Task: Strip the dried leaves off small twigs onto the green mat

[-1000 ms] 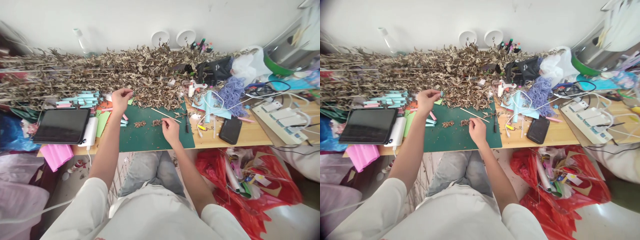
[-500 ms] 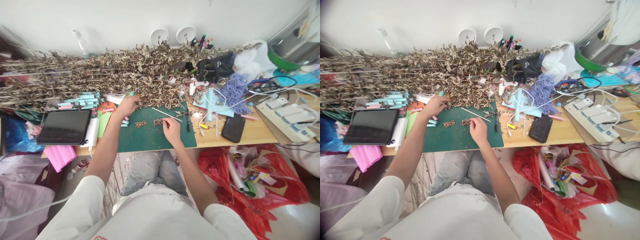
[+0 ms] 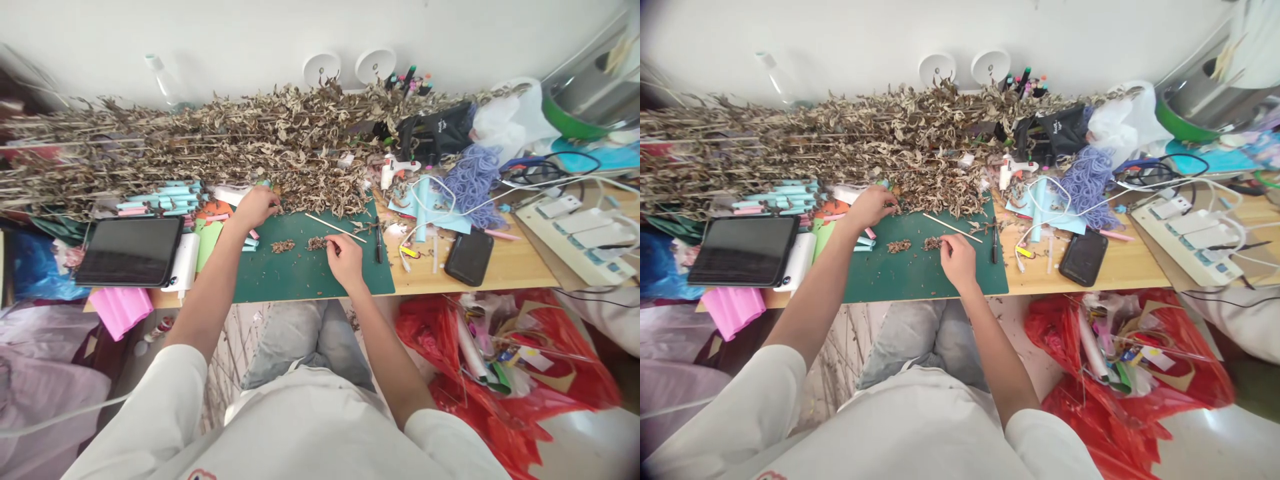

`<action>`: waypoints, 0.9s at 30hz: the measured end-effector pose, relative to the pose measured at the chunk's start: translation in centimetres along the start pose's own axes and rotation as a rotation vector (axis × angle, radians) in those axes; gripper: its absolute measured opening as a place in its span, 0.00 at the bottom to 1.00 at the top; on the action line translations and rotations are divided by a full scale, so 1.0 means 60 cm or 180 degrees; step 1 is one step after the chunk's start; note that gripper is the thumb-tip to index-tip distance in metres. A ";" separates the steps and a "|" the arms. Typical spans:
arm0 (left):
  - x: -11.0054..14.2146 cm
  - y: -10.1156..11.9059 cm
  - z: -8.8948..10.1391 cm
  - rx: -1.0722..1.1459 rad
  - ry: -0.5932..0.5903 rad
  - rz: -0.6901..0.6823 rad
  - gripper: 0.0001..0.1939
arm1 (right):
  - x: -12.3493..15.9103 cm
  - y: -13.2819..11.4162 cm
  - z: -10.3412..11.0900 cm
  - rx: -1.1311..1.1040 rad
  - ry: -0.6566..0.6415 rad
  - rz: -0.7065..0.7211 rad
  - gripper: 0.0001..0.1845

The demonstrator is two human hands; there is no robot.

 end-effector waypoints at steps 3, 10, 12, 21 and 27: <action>0.005 -0.002 0.002 0.0208 -0.0024 -0.0021 0.15 | 0.000 0.001 0.000 -0.0020 -0.0006 -0.0014 0.12; 0.005 -0.007 -0.010 0.0301 -0.0115 -0.0059 0.21 | 0.002 0.001 0.001 -0.0007 -0.0002 -0.0003 0.12; 0.006 -0.008 -0.008 0.0259 0.0000 -0.0005 0.17 | 0.002 0.000 0.001 -0.0030 -0.0001 -0.0006 0.12; 0.030 0.015 0.006 0.0165 0.0362 -0.0002 0.13 | 0.002 0.002 0.001 -0.0029 -0.0005 0.0011 0.12; 0.042 0.028 -0.002 0.0347 0.0301 -0.0058 0.14 | 0.002 0.004 -0.001 -0.0019 -0.0020 -0.0014 0.12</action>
Point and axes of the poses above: each hand's wrist, its own x-axis away from the middle knuckle, its own z-axis out of the back of the hand, y = z × x, the point moved 10 cm from there along -x, towards the middle knuckle
